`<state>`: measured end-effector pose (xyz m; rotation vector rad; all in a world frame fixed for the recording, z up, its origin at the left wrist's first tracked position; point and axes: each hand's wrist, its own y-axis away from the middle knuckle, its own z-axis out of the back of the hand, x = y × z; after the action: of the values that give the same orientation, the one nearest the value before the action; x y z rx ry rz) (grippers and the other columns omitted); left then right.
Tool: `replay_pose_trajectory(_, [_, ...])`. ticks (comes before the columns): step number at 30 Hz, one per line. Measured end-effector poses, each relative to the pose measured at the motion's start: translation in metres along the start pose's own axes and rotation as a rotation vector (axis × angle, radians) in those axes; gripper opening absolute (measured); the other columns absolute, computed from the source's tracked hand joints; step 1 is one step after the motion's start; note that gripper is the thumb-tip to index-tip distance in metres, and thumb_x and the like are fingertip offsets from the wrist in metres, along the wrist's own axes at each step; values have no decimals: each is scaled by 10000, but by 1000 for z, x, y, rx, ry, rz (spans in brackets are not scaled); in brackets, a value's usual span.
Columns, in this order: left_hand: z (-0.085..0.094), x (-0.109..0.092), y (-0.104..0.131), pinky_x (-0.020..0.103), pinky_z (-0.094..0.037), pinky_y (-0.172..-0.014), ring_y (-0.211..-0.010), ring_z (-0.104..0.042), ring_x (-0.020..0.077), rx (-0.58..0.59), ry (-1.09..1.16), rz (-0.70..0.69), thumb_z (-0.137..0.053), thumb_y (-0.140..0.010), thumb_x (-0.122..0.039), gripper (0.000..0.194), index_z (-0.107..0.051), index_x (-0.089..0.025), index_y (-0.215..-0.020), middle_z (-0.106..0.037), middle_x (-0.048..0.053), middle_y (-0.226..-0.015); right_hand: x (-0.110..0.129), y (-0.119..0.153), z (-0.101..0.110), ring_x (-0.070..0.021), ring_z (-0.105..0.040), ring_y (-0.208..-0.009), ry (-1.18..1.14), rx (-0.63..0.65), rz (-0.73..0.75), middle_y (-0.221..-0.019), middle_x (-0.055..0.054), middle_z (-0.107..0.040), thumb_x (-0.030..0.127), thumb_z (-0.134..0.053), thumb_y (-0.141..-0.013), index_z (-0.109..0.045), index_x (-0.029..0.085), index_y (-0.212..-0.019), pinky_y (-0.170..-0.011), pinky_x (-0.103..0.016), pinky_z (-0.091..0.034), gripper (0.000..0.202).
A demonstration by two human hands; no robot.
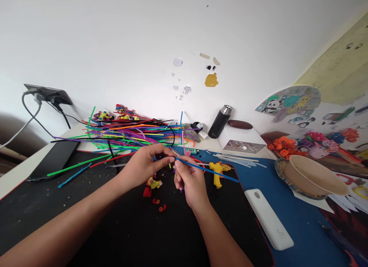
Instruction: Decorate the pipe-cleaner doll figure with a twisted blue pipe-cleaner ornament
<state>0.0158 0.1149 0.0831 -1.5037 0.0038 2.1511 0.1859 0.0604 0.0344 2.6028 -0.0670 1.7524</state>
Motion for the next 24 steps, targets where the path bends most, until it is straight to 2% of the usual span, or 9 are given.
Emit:
replay_pose_trajectory(4, [3, -5, 1, 272, -508, -724, -772, -697, 224, 15, -65, -28, -731, -921, -416, 202, -795, -229, -880, -784, 35, -842, 0, 0, 0, -86, -479, -392, 40, -2, 22, -519, 92, -504, 567, -788, -884, -704, 192, -998, -391, -196, -329, 400])
replay_pose_trajectory(10, [8, -3, -1, 258, -490, -690, -767, -691, 218, 118, -90, -11, -712, -926, -413, 198, -788, -237, -877, -780, 25, -839, -13, -9, 3, -80, -469, -390, 30, -20, 58, -531, 92, -505, 572, -783, -889, -680, 184, -933, -388, -194, -320, 404])
replay_pose_trajectory(13, [14, -3, -4, 263, -489, -685, -738, -666, 212, 87, -44, 22, -727, -907, -467, 255, -776, -225, -846, -765, 24, -805, -12, -10, 3, -81, -469, -395, 65, -43, 57, -542, 86, -511, 581, -781, -885, -714, 171, -970, -389, -197, -314, 424])
replay_pose_trajectory(18, [26, -5, -10, 283, -519, -729, -735, -658, 206, -38, 262, 123, -827, -825, -540, 342, -757, -206, -810, -744, 37, -765, 6, -1, 13, -87, -461, -407, 264, -77, 57, -537, 78, -512, 569, -725, -926, -746, 181, -983, -419, -207, -325, 393])
replay_pose_trajectory(21, [30, 1, -14, 271, -532, -694, -679, -646, 174, -118, 541, 185, -905, -760, -503, 353, -749, -188, -796, -743, 42, -742, 13, 6, 33, -92, -444, -402, 486, -77, 85, -514, 77, -512, 537, -718, -925, -743, 189, -910, -451, -219, -330, 349])
replay_pose_trajectory(24, [32, 9, -19, 231, -539, -622, -648, -652, 148, -163, 811, 261, -970, -696, -396, 332, -761, -170, -823, -748, 44, -760, 19, 10, 59, -111, -489, -442, 703, -108, 82, -600, 54, -583, 498, -686, -941, -754, 211, -921, -491, -238, -369, 296])
